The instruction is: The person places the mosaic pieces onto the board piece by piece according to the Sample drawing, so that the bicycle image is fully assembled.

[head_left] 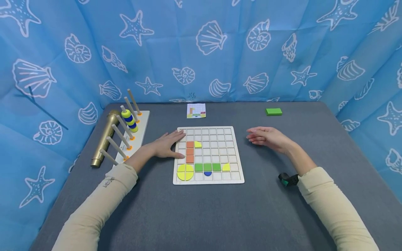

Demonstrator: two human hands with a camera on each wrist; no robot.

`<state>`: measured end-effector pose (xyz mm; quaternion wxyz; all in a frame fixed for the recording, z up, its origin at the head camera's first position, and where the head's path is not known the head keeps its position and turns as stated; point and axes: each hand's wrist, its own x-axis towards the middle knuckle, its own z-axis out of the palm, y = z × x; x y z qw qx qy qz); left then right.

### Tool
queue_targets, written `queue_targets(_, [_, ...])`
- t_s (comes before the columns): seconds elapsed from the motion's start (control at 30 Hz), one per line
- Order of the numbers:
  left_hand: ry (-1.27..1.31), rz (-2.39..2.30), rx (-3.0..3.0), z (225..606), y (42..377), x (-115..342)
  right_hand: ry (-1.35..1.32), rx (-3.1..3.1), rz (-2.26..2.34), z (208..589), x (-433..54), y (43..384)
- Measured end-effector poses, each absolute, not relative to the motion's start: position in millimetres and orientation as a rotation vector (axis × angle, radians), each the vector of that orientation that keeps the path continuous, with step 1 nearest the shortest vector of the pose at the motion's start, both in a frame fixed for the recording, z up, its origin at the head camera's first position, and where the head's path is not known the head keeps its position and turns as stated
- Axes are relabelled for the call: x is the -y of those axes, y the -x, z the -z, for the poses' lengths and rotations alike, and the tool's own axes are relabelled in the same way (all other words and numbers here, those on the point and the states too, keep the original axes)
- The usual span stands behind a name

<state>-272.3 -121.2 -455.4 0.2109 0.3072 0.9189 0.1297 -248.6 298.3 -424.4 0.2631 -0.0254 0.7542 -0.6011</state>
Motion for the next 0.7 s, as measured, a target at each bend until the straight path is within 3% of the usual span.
queue_targets(0.47, [-0.881,-0.378,-2.552,455,273,122,-0.004,-2.321,1.481,432,-316,265])
queue_targets(0.7, [-0.879,-0.386,-2.546,454,272,123,0.2,-2.57,1.183,439,-314,270])
